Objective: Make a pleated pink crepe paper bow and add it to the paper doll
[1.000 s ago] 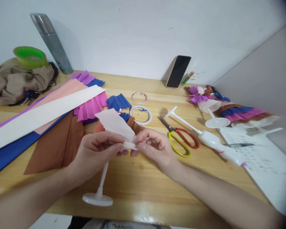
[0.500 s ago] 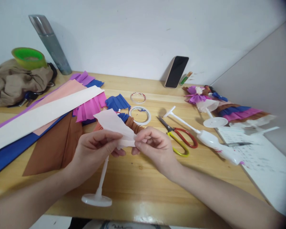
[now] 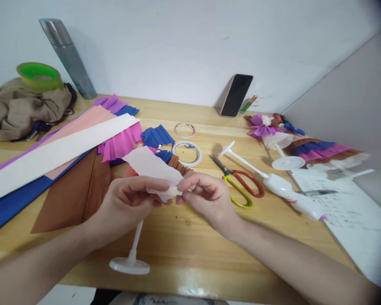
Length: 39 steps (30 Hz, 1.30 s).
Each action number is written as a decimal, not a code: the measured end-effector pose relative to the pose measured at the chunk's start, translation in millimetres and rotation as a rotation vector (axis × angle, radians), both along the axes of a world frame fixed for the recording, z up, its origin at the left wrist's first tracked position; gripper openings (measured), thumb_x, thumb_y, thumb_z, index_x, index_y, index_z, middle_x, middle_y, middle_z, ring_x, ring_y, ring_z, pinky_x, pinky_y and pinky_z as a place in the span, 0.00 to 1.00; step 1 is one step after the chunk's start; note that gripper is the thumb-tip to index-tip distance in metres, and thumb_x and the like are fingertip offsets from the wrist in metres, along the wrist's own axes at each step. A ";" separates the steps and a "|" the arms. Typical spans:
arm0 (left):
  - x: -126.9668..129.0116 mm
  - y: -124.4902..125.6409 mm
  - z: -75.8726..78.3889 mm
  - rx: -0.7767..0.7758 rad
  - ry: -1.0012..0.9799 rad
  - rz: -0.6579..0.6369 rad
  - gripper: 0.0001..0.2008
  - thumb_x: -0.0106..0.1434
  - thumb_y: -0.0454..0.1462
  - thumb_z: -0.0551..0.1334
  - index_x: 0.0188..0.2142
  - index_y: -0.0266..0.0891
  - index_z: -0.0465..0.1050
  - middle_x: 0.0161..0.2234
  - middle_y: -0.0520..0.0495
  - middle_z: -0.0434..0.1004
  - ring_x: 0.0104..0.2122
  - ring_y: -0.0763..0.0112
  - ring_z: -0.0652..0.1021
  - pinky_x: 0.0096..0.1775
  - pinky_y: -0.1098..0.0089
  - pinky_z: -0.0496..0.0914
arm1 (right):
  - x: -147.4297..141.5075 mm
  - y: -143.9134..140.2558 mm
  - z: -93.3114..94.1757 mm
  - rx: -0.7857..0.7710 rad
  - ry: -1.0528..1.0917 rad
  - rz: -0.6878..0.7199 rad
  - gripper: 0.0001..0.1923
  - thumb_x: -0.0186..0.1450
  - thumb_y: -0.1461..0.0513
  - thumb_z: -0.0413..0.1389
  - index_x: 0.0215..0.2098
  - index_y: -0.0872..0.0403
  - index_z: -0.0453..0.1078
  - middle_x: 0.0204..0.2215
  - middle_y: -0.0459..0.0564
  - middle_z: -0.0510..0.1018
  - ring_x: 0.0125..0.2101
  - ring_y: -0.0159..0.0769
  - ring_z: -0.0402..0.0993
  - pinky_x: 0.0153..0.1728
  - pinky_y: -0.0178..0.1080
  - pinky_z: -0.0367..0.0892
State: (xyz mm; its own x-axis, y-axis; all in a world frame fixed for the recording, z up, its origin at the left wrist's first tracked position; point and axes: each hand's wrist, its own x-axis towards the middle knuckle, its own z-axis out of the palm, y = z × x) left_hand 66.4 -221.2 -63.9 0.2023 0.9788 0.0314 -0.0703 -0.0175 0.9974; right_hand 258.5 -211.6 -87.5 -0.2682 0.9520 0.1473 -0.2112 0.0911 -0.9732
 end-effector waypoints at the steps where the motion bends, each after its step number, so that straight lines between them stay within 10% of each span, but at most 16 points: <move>1: 0.3 -0.4 -0.7 0.015 0.019 0.016 0.10 0.49 0.27 0.67 0.29 0.42 0.82 0.29 0.48 0.85 0.28 0.65 0.83 0.31 0.72 0.79 | -0.2 -0.4 0.3 -0.001 -0.001 -0.003 0.05 0.55 0.69 0.63 0.28 0.54 0.75 0.25 0.45 0.78 0.24 0.29 0.76 0.27 0.33 0.73; 39: 5.6 -2.9 -2.9 0.007 0.030 0.124 0.06 0.54 0.31 0.68 0.25 0.38 0.72 0.22 0.54 0.78 0.22 0.73 0.80 0.28 0.76 0.76 | -7.4 -9.1 -3.7 -0.065 0.018 0.084 0.11 0.58 0.55 0.65 0.32 0.52 0.71 0.28 0.46 0.76 0.27 0.31 0.74 0.28 0.34 0.69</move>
State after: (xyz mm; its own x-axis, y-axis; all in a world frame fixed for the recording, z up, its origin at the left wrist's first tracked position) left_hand 72.1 -224.0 -66.8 0.0806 0.9962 0.0343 -0.0370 -0.0314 0.9988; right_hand 251.1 -220.7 -91.2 -0.3454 0.9340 0.0913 -0.2325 0.0091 -0.9726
